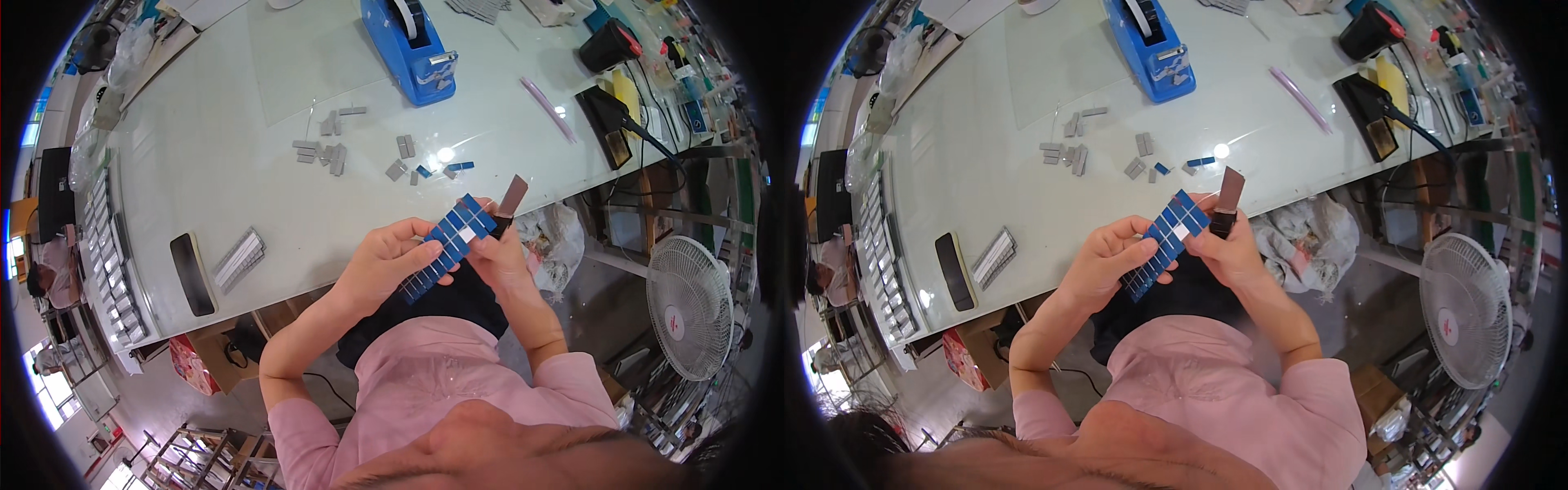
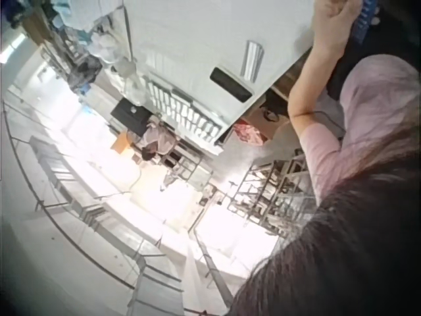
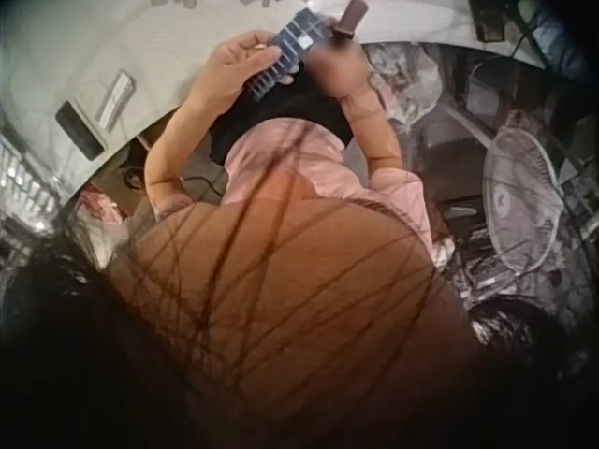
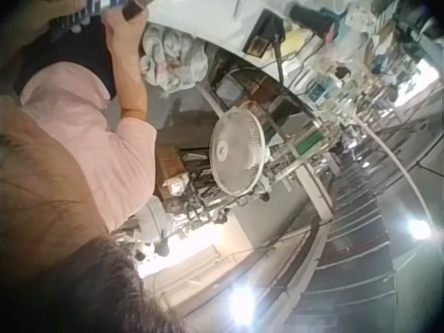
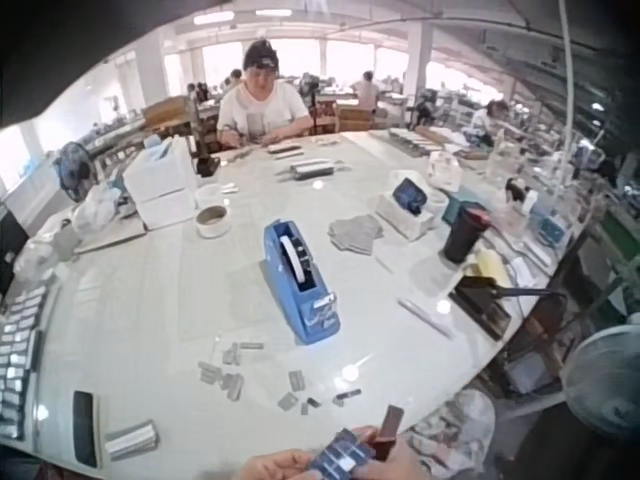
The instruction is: Soldering and assembling small electronic components on a workbench in a factory setting.
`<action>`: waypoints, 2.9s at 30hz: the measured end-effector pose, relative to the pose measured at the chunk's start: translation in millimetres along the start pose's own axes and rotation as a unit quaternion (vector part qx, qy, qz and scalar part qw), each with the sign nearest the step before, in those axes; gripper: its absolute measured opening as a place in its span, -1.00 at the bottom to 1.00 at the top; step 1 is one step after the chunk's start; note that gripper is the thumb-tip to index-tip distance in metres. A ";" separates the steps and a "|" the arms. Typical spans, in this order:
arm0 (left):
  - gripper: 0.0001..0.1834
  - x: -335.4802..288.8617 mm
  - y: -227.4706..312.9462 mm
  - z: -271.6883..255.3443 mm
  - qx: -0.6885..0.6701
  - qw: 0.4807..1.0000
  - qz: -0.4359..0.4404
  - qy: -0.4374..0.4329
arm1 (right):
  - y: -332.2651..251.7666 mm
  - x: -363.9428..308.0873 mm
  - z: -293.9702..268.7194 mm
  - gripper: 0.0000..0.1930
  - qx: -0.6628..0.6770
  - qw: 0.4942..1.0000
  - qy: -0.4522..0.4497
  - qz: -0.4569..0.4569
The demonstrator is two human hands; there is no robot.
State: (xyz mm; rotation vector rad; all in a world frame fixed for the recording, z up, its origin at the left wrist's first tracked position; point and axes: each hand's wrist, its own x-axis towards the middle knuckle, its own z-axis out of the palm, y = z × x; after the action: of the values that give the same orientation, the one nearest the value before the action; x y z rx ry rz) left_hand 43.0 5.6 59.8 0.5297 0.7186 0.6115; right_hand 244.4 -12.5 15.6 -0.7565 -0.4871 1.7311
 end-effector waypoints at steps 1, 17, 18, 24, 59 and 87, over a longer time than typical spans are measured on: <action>-0.71 -0.4 -0.4 1.9 0.005 1.000 0.001 -0.003 | 1.4 -2.5 3.4 -0.56 0.026 0.999 0.019 0.002; -0.73 -7.3 9.7 8.5 0.064 0.998 0.017 -0.002 | 4.3 4.8 -12.2 -0.68 -0.004 0.998 -0.040 -0.041; -0.74 -6.4 8.7 6.6 0.075 0.997 0.032 -0.001 | 3.1 6.4 -13.4 -0.70 -0.014 0.998 -0.049 -0.048; -0.76 -0.6 7.1 -4.9 0.102 0.993 0.057 0.021 | -0.5 5.7 -23.9 -0.60 -0.081 0.996 -0.013 -0.042; -0.78 19.5 25.0 -19.5 0.170 0.984 -0.032 0.043 | -29.6 4.9 -35.3 -0.93 -0.412 0.896 0.084 -0.142; -0.69 -18.0 -41.7 -60.9 0.819 0.362 0.383 0.226 | -13.6 11.6 -5.5 -0.65 -0.613 0.699 -0.243 -0.278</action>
State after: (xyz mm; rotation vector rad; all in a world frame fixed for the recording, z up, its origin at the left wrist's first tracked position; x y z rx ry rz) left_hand 1.3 -21.6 2.5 2.8541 1.5263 0.6984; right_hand 255.8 2.1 18.0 -0.8611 -2.1254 0.8009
